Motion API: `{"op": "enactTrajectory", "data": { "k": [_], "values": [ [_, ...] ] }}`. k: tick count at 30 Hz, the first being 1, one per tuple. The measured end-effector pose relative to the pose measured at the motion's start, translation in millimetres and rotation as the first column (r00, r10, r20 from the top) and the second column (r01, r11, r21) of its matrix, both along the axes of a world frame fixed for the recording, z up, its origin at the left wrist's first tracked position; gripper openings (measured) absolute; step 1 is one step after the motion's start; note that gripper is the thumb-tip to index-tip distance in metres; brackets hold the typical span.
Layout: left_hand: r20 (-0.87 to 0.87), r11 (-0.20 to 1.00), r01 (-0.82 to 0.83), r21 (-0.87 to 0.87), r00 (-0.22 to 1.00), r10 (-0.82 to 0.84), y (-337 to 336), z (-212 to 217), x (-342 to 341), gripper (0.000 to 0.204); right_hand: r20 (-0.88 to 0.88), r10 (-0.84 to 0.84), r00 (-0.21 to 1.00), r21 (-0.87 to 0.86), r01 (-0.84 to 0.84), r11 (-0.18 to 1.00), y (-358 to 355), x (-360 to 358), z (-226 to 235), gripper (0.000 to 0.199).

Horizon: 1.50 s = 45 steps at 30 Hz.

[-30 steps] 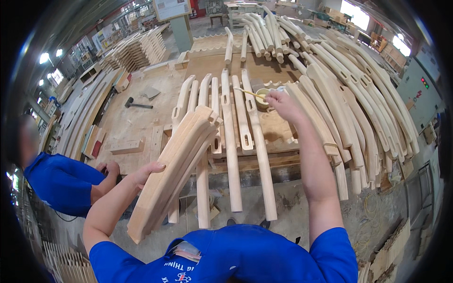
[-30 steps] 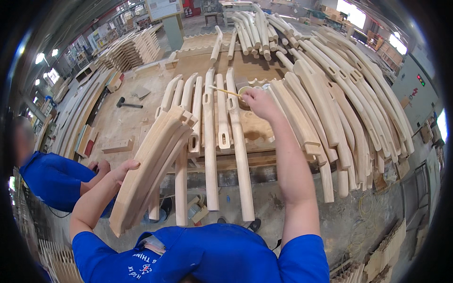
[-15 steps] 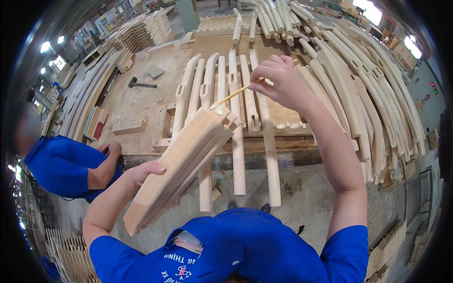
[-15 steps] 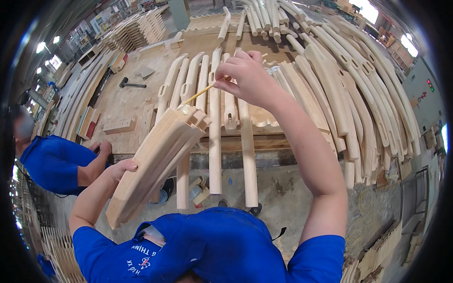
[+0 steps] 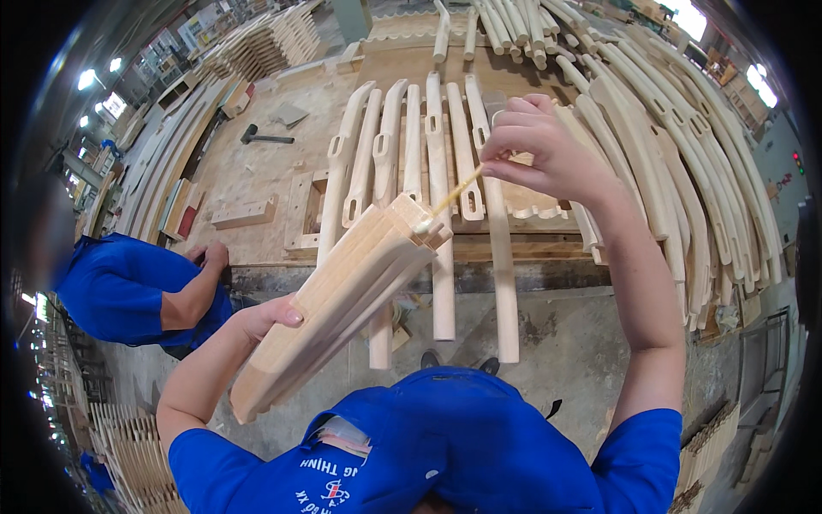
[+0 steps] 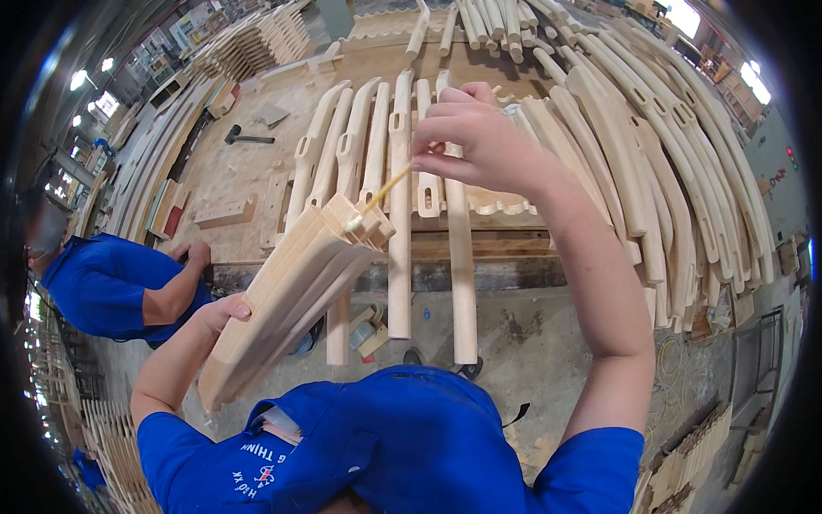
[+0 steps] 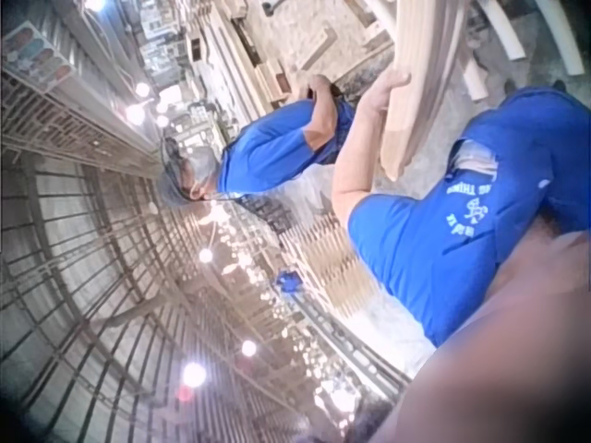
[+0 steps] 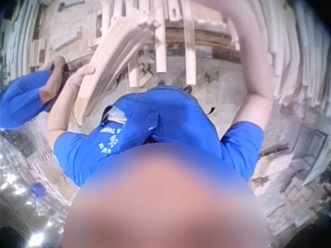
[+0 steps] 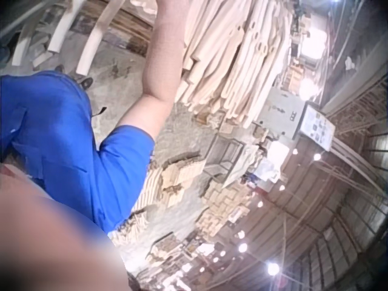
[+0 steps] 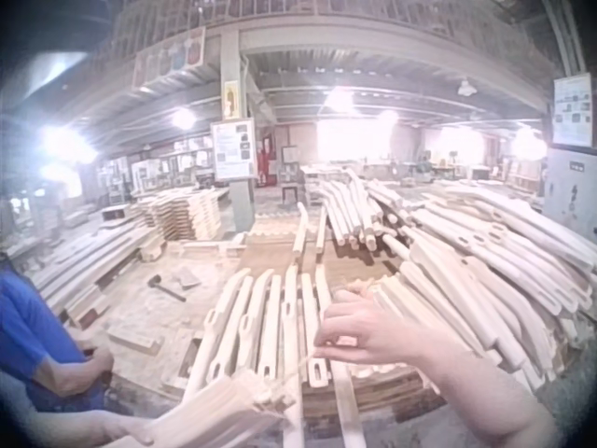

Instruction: The person picks up wooden chair legs from a floor stack and places them on a workbench. Then the person uses a small brush to apply glue from a container into the mortise holes of the legs, one at a time, and sets them aside on the bench.

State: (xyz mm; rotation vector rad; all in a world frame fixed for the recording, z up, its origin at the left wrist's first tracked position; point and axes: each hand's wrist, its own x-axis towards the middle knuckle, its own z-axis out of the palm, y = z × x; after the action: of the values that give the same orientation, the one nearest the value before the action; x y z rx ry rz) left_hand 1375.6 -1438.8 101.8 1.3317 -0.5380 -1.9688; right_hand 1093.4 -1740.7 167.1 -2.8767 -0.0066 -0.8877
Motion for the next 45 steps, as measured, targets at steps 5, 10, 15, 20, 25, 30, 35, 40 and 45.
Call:
{"op": "enactTrajectory", "data": {
  "k": [5, 10, 15, 20, 25, 30, 35, 40, 45],
  "values": [
    [-0.069, 0.999, -0.041, 0.027, 0.997, 0.042, 10.7, -9.4, 8.4, 0.095, -0.044, -0.099, 0.994, -0.009, 0.099, 0.995, -4.1, -12.4, 4.6, 0.015],
    [-0.142, 0.997, -0.064, 0.049, 0.987, 0.07, 15.4, -18.0, 12.1, 0.092, 0.043, -0.028, 0.999, -0.041, 0.03, 0.999, 1.8, 7.4, -13.9, 0.015],
    [-0.124, 0.993, -0.077, 0.09, 0.988, 0.088, 16.2, -21.2, 14.3, 0.091, -0.051, -0.044, 0.998, -0.026, 0.043, 0.999, 4.6, -6.5, -9.3, 0.016],
    [-0.092, 1.0, -0.018, 0.021, 0.996, 0.02, 14.4, -20.4, 14.3, 0.085, 0.03, -0.07, 0.997, -0.093, 0.073, 0.993, 3.3, 1.0, -15.8, 0.015],
    [-0.096, 0.999, -0.034, 0.04, 0.995, 0.038, 15.8, -20.6, 14.6, 0.084, -0.034, -0.043, 0.998, 0.0, 0.043, 0.999, 5.7, -22.4, -9.4, 0.016],
    [-0.105, 0.998, -0.047, 0.045, 0.993, 0.051, 18.3, -20.9, 17.6, 0.083, -0.075, -0.153, 0.985, -0.011, 0.153, 0.988, 3.0, -22.9, -5.4, 0.014],
    [-0.099, 0.997, -0.05, 0.05, 0.994, 0.055, 18.6, -18.8, 19.7, 0.082, -0.005, -0.128, 0.992, -0.136, 0.126, 0.983, 10.1, 6.9, -25.8, 0.016],
    [-0.091, 0.997, -0.067, 0.045, 0.993, 0.071, 19.8, -17.6, 21.7, 0.081, 0.015, -0.036, 0.999, -0.134, 0.038, 0.99, 11.9, -4.9, -22.3, 0.014],
    [-0.091, 0.995, -0.097, 0.036, 0.991, 0.1, 29.1, -18.9, 23.8, 0.081, 0.14, -0.074, 0.987, -0.214, 0.103, 0.971, 15.8, 22.0, -30.8, 0.015]
  ]
}}
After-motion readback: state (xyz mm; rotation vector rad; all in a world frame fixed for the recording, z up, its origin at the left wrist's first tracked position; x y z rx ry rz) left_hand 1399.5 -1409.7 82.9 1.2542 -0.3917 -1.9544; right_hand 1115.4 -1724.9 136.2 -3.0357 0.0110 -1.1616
